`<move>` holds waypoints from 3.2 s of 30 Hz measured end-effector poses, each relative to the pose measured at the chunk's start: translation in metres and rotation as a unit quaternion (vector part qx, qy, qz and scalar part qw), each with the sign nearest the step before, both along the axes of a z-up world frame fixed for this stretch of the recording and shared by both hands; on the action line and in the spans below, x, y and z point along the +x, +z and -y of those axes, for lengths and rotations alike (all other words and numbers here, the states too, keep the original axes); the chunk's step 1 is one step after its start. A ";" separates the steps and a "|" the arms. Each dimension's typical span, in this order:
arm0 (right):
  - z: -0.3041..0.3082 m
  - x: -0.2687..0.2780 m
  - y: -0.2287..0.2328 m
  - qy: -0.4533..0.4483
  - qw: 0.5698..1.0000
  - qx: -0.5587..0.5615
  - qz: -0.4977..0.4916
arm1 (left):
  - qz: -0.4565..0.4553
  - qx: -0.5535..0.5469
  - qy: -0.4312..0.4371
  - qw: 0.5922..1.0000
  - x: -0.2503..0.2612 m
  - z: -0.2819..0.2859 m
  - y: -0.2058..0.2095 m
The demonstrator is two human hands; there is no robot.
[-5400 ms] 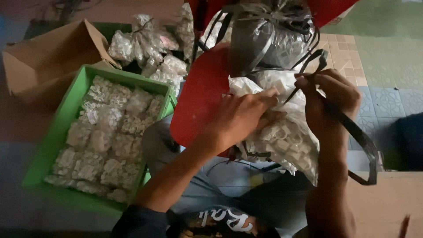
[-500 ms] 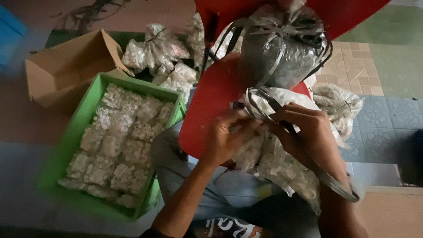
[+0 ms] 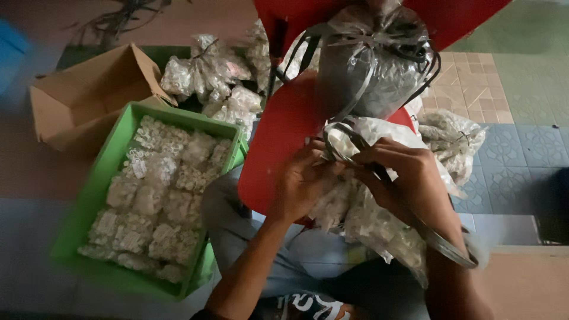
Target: The person groups small white bags and ties them together with a black plastic strap using their hands.
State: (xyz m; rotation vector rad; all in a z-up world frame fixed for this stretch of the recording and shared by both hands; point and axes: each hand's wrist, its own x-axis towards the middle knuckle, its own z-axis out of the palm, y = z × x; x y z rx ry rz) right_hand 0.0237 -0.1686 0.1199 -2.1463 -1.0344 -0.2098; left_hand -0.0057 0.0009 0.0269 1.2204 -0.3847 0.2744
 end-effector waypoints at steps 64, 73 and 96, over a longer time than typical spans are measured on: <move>0.001 0.011 -0.016 0.037 0.999 0.030 -0.025 | 0.018 0.328 0.120 0.937 -0.026 -0.015 0.016; 0.009 0.005 0.004 0.031 0.996 0.048 -0.069 | -0.025 0.333 0.205 0.920 -0.014 0.007 0.005; -0.050 0.040 0.068 0.081 0.984 -0.065 -0.144 | 0.192 0.457 0.168 0.852 -0.003 -0.008 0.024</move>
